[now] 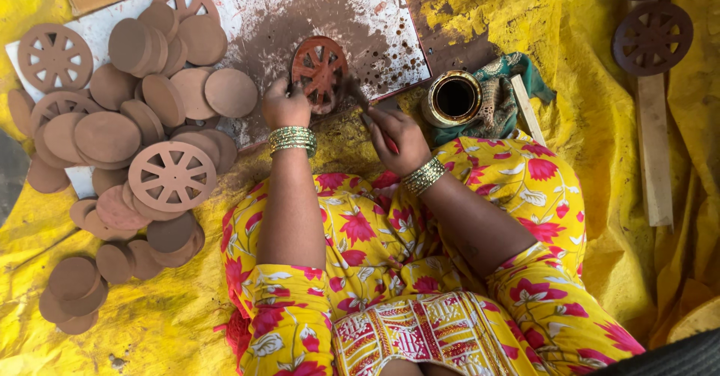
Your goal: The person sits on the floor and paints wheel-shaped wooden cutouts with brown pigment using a brush, holding each piece steady with one hand while brushing the face and spokes. Finished pieces are set aside on a cardboard sheet as unpainted cutouts are taken from a pile.
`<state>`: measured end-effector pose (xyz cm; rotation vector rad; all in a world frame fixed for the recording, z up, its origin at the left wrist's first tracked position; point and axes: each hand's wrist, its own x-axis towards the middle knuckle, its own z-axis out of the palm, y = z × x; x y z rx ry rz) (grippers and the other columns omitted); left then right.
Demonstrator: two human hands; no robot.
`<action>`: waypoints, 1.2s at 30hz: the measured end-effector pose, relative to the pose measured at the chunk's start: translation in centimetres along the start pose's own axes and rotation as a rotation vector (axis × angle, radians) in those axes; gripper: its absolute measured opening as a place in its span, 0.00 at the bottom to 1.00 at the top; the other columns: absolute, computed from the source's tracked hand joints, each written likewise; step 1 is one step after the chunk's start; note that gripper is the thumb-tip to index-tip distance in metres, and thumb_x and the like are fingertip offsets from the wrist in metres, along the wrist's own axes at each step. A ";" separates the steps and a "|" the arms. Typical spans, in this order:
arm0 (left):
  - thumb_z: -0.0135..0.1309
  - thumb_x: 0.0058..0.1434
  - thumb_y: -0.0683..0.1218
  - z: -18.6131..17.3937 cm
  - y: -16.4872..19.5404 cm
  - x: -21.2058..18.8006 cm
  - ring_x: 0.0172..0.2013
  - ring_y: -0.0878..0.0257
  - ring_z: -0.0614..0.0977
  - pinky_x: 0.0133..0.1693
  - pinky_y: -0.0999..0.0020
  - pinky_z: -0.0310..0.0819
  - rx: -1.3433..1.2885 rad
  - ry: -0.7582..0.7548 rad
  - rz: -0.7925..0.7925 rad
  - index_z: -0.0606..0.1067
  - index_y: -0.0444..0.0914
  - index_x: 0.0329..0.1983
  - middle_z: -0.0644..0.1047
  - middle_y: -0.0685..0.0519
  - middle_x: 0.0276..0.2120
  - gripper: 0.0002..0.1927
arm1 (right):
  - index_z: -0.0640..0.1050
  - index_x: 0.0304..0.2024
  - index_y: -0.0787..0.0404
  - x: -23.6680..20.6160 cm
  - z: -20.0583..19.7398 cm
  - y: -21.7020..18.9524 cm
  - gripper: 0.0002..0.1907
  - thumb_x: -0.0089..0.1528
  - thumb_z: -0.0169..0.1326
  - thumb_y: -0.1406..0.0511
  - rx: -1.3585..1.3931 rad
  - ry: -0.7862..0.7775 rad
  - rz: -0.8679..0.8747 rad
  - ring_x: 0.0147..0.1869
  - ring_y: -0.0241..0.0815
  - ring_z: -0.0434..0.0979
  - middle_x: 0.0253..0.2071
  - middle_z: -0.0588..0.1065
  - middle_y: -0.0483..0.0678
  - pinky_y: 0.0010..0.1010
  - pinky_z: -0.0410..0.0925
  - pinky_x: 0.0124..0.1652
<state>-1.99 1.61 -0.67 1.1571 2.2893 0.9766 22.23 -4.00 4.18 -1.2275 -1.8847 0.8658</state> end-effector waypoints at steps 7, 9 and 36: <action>0.59 0.58 0.44 -0.3 1.2 -0.3 0.38 0.46 0.85 0.41 0.56 0.76 -0.050 -0.010 0.025 0.81 0.35 0.42 0.83 0.40 0.37 0.11 | 0.77 0.57 0.65 -1.3 2.0 -1.9 0.17 0.65 0.55 0.68 0.097 -0.145 -0.075 0.45 0.55 0.81 0.43 0.79 0.58 0.42 0.73 0.47; 0.58 0.59 0.44 -0.4 1.2 -0.5 0.38 0.46 0.85 0.40 0.55 0.76 -0.053 -0.006 0.038 0.81 0.35 0.41 0.83 0.41 0.36 0.10 | 0.77 0.57 0.64 -1.9 2.0 -1.8 0.16 0.67 0.54 0.68 0.233 -0.125 -0.120 0.47 0.55 0.81 0.45 0.80 0.57 0.41 0.74 0.49; 0.60 0.56 0.46 0.1 0.1 -0.6 0.39 0.38 0.82 0.40 0.47 0.74 0.062 0.040 0.024 0.78 0.36 0.41 0.81 0.38 0.37 0.12 | 0.81 0.50 0.61 -1.4 2.0 0.2 0.13 0.66 0.53 0.65 0.237 -0.007 0.301 0.36 0.45 0.83 0.36 0.81 0.51 0.33 0.76 0.38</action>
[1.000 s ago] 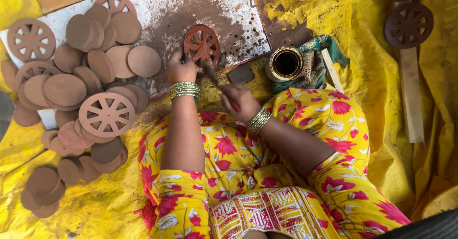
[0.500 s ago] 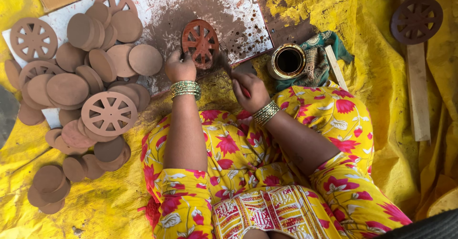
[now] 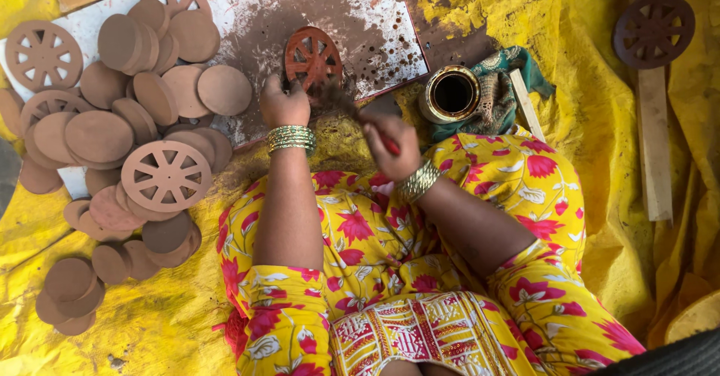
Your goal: The person sits on the floor and paints wheel-shaped wooden cutouts with brown pigment using a brush, holding each piece steady with one hand while brushing the face and spokes. Finished pieces are set aside on a cardboard sheet as unpainted cutouts are taken from a pile.
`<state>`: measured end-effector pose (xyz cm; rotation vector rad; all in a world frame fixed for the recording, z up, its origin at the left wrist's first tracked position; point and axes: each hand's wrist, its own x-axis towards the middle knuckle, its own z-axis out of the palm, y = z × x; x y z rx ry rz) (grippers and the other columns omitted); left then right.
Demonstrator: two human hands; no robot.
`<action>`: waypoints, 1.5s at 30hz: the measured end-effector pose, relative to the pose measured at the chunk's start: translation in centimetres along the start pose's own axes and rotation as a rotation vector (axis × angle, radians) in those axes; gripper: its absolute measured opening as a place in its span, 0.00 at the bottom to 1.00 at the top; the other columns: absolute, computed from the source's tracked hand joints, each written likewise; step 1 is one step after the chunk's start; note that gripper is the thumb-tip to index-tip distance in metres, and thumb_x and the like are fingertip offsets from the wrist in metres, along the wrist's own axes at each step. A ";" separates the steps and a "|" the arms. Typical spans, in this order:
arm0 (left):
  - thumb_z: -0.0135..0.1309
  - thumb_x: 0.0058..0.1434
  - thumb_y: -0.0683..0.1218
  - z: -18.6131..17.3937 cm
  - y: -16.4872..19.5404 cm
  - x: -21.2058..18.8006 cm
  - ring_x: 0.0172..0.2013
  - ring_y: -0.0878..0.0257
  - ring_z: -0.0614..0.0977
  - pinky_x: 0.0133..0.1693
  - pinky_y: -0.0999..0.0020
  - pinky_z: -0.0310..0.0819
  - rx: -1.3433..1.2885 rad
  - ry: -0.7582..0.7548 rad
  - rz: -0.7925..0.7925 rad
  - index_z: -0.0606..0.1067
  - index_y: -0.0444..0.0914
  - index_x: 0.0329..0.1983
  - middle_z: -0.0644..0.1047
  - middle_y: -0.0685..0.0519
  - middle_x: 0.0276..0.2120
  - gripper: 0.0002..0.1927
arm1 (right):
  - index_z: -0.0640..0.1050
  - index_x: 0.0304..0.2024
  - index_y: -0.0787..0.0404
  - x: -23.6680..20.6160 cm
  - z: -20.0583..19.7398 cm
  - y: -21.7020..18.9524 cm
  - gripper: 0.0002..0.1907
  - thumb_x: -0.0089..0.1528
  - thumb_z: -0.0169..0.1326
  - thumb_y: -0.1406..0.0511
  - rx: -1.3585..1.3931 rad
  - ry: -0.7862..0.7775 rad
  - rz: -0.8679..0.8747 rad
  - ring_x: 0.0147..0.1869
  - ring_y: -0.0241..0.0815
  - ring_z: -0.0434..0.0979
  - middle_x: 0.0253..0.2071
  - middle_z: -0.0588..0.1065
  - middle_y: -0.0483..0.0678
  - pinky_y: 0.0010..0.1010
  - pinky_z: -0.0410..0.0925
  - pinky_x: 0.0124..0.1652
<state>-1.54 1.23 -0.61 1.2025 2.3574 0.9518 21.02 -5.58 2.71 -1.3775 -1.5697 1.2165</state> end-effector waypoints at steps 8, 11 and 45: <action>0.59 0.54 0.45 0.0 0.1 0.0 0.39 0.38 0.81 0.40 0.47 0.74 0.041 0.007 0.050 0.76 0.34 0.39 0.80 0.37 0.37 0.12 | 0.79 0.53 0.67 1.6 2.2 3.5 0.15 0.68 0.52 0.65 0.325 0.046 0.120 0.46 0.37 0.82 0.43 0.82 0.51 0.29 0.75 0.47; 0.59 0.56 0.45 -0.1 0.3 -0.3 0.40 0.38 0.82 0.41 0.47 0.74 0.024 0.026 0.056 0.76 0.34 0.39 0.81 0.38 0.38 0.12 | 0.78 0.54 0.69 0.1 2.4 3.6 0.14 0.70 0.50 0.66 0.526 -0.046 0.147 0.47 0.38 0.82 0.45 0.81 0.51 0.30 0.75 0.49; 0.56 0.58 0.40 -0.6 0.6 -0.4 0.39 0.42 0.82 0.40 0.50 0.75 -0.013 -0.014 0.167 0.77 0.35 0.43 0.80 0.40 0.39 0.10 | 0.80 0.53 0.61 0.8 -1.2 -0.8 0.13 0.67 0.56 0.66 -0.120 0.063 -0.245 0.48 0.54 0.83 0.44 0.81 0.56 0.39 0.73 0.51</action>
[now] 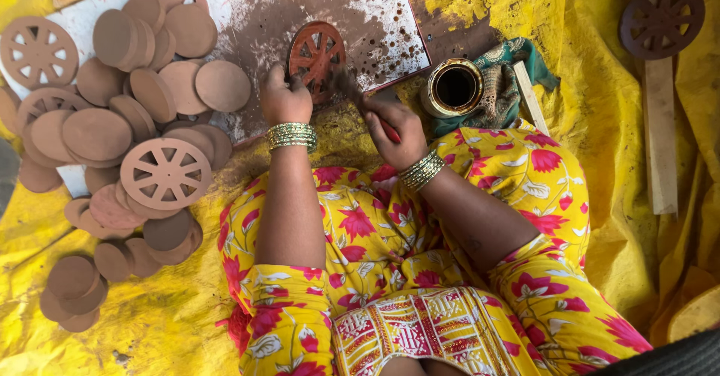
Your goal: The person sits on the floor and paints wheel-shaped wooden cutouts with brown pigment using a brush, holding each piece steady with one hand while brushing the face and spokes. Finished pieces are set aside on a cardboard sheet as unpainted cutouts are taken from a pile.
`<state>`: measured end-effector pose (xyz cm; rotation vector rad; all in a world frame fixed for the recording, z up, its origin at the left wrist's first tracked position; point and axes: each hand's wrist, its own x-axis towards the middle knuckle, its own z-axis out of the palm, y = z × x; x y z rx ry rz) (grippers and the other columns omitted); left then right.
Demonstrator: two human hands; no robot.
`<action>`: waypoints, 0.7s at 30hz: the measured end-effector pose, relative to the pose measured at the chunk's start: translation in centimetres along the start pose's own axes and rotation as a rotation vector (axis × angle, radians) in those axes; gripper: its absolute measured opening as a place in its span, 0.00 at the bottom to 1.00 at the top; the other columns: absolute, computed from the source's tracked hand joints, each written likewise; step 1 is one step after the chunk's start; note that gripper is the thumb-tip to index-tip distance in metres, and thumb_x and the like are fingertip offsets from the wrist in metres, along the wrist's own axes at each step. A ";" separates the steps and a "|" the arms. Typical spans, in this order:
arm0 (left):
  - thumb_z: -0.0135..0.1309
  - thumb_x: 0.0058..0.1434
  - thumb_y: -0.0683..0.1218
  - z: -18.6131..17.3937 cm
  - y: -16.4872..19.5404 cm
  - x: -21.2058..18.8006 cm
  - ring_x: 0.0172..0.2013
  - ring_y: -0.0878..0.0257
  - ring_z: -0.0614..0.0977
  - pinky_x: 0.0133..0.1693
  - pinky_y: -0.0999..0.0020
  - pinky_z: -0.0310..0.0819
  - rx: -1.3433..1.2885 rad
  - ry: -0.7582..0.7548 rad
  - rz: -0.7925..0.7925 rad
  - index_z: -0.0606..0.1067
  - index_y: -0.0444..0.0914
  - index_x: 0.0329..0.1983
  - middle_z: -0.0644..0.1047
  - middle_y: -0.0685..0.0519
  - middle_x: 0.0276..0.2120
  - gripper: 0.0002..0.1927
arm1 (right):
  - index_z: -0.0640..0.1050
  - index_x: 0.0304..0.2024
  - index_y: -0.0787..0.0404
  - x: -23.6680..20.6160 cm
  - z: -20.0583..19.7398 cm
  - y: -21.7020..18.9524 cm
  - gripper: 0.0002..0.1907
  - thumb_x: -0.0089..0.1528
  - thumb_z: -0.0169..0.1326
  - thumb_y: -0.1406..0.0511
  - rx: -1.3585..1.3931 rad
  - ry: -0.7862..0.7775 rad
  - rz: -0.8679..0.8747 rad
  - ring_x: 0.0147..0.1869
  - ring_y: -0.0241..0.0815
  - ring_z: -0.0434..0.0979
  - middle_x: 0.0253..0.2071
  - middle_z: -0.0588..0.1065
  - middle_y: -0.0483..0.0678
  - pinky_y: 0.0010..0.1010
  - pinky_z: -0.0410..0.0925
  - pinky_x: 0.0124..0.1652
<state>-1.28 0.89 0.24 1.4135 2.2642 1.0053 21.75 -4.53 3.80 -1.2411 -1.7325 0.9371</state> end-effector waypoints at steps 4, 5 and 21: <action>0.56 0.58 0.40 0.0 0.2 -0.2 0.40 0.42 0.82 0.41 0.51 0.75 0.009 0.007 0.027 0.77 0.35 0.45 0.80 0.41 0.40 0.11 | 0.76 0.58 0.63 0.3 0.5 -0.4 0.17 0.66 0.56 0.66 0.008 -0.054 -0.085 0.47 0.56 0.81 0.44 0.80 0.58 0.41 0.72 0.50; 0.56 0.58 0.40 0.0 0.2 -0.2 0.41 0.42 0.82 0.41 0.50 0.75 0.023 -0.003 0.018 0.77 0.35 0.44 0.80 0.41 0.40 0.11 | 0.76 0.57 0.63 0.4 0.7 -0.4 0.17 0.66 0.56 0.66 -0.020 -0.104 -0.092 0.46 0.56 0.81 0.43 0.80 0.57 0.42 0.72 0.49; 0.56 0.57 0.39 -0.1 0.8 -0.3 0.39 0.44 0.82 0.39 0.51 0.75 0.014 0.010 0.025 0.79 0.38 0.46 0.81 0.42 0.39 0.13 | 0.76 0.57 0.66 1.3 0.2 -1.0 0.18 0.66 0.57 0.65 -0.102 -0.132 -0.118 0.48 0.57 0.79 0.44 0.79 0.58 0.43 0.71 0.50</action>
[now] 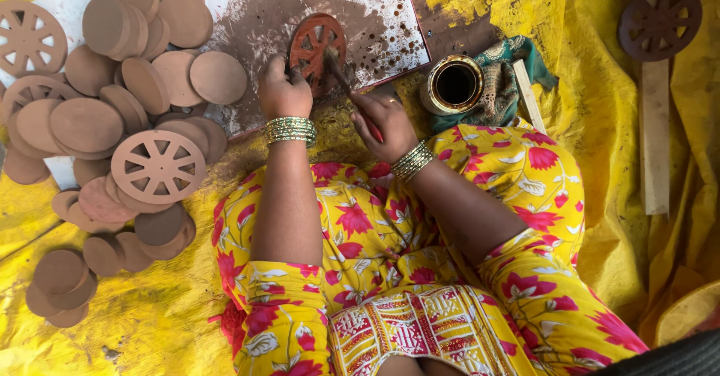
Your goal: The person sits on the floor and paints wheel-shaped wooden cutouts with brown pigment using a brush, holding each piece steady with one hand while brushing the face and spokes. Finished pieces are set aside on a cardboard sheet as unpainted cutouts are taken from a pile.
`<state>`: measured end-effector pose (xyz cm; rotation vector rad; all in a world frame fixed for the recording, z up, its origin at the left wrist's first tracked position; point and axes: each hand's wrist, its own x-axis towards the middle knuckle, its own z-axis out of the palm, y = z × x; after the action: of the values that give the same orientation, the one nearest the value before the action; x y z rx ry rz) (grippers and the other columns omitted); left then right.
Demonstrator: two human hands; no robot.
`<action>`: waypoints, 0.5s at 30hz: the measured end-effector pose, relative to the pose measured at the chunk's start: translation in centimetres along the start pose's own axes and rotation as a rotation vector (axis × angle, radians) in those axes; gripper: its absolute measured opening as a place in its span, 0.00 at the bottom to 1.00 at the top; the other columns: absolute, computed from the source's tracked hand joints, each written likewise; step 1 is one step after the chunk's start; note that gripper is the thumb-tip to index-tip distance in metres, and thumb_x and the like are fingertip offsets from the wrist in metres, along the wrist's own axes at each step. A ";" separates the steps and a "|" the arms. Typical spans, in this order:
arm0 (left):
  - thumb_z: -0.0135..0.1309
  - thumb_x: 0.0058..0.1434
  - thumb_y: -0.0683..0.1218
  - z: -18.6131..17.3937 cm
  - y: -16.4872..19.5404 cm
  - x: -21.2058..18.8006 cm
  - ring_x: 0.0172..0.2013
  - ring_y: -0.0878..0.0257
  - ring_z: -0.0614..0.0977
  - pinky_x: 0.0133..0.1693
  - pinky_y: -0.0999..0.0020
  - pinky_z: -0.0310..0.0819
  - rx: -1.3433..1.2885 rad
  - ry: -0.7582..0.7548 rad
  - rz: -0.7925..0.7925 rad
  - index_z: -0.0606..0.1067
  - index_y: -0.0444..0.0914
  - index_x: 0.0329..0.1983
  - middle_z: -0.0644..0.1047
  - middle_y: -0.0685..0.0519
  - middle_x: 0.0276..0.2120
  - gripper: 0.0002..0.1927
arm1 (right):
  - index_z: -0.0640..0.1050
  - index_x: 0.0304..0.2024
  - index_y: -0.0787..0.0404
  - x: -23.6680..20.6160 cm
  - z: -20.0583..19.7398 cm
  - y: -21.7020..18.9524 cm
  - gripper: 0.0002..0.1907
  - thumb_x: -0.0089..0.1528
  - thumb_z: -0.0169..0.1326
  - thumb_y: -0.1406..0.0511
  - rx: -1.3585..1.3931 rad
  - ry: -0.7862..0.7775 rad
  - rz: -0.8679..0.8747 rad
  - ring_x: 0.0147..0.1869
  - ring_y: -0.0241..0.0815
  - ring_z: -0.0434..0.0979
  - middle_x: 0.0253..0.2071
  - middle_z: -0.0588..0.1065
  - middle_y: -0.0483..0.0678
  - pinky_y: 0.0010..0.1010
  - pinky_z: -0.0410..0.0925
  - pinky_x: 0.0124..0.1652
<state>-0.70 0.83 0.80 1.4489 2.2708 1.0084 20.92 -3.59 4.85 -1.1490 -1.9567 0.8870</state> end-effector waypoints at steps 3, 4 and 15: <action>0.56 0.58 0.39 0.0 0.0 0.1 0.40 0.44 0.82 0.41 0.51 0.76 -0.001 0.011 0.046 0.79 0.37 0.46 0.81 0.42 0.39 0.13 | 0.77 0.56 0.64 -0.1 0.0 0.2 0.16 0.66 0.57 0.66 -0.059 -0.038 0.020 0.50 0.58 0.79 0.46 0.80 0.58 0.44 0.71 0.51; 0.57 0.59 0.40 0.0 -0.1 0.2 0.40 0.44 0.82 0.41 0.51 0.75 0.019 -0.009 0.009 0.78 0.37 0.46 0.81 0.42 0.40 0.11 | 0.77 0.56 0.64 -0.2 0.0 0.3 0.16 0.66 0.57 0.66 -0.050 -0.035 0.034 0.50 0.58 0.79 0.45 0.80 0.57 0.44 0.72 0.51; 0.58 0.59 0.41 1.1 -1.3 -0.2 0.48 0.42 0.82 0.48 0.53 0.77 0.047 0.019 0.057 0.77 0.35 0.52 0.78 0.39 0.49 0.17 | 0.75 0.59 0.66 -0.6 2.0 1.8 0.18 0.68 0.57 0.65 0.102 0.030 0.091 0.53 0.55 0.80 0.49 0.79 0.57 0.40 0.72 0.54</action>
<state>-0.88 0.83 -0.93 1.5368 2.2935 0.9963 20.30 -3.86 2.24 -1.1929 -1.8253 1.0004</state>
